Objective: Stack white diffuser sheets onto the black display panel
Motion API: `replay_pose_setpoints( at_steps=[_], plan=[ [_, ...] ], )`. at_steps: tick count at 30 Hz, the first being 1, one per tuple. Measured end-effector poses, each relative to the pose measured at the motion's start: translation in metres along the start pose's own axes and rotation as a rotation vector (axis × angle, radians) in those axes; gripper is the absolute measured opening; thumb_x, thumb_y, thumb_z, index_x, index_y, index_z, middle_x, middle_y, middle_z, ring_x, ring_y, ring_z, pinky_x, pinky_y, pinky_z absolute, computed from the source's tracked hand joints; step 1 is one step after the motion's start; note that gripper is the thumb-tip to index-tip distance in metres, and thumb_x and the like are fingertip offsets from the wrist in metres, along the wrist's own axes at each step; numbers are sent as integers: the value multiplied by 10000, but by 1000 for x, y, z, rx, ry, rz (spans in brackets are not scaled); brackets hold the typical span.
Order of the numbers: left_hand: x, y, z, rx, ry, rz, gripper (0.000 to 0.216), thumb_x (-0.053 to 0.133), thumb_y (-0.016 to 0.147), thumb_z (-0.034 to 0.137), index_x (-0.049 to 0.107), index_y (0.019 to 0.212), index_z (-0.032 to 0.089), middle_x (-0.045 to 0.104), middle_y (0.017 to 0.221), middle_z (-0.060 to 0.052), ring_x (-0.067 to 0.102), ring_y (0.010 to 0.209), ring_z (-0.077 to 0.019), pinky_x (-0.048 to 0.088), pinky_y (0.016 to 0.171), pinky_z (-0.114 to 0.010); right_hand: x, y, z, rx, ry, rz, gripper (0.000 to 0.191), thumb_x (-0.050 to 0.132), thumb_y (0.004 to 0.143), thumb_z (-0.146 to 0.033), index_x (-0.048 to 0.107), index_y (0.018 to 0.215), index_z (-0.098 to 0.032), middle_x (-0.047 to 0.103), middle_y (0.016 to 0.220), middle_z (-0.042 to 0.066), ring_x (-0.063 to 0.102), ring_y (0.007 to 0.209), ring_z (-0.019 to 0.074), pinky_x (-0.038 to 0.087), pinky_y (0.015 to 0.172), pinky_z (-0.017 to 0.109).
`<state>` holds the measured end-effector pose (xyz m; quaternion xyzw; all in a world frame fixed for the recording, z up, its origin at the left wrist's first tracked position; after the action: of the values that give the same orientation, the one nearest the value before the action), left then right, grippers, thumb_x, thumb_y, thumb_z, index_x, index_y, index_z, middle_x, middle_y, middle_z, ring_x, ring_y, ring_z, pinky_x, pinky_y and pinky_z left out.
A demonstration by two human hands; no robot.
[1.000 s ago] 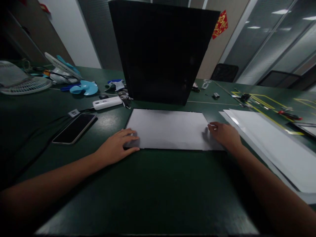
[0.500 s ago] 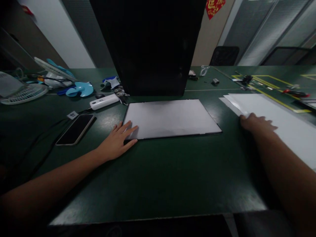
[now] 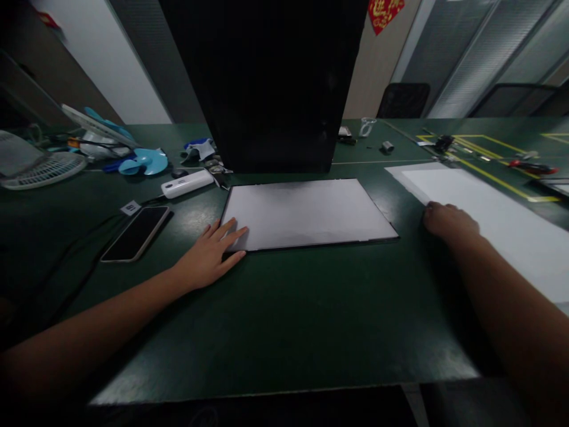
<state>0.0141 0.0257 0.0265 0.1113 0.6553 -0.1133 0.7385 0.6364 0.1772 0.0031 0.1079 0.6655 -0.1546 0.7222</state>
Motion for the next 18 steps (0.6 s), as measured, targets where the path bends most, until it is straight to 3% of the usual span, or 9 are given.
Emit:
replay_pose_setpoints(
  at_steps=[12, 18],
  plan=[
    [-1, 0, 0, -13, -11, -22, 681, 426, 1040, 635, 403, 1626, 288, 243, 1747, -100, 193, 1579, -474, 188, 1271, -660, -2, -2, -2, -9, 16, 18, 589, 288, 1021, -469, 603, 1440, -199, 607, 1372, 269, 633, 1178, 395, 518, 890, 533],
    [2, -1, -1, 1, -6, 2, 672, 427, 1040, 633, 408, 1623, 299, 258, 1742, -92, 221, 1572, -478, 206, 1263, -667, -5, -3, -3, -34, 31, 75, 533, 371, 984, -453, 683, 1337, -205, 646, 1306, 262, 661, 1088, 411, 534, 828, 568]
  ],
)
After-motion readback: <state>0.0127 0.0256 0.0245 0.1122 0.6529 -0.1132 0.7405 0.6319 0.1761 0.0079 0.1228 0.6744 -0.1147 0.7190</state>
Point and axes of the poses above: each hand's wrist, its own y-axis towards the middle knuckle, its own x-axis out of the palm, z = x × y, the point moved 5 cm from there along y, towards the middle knuckle
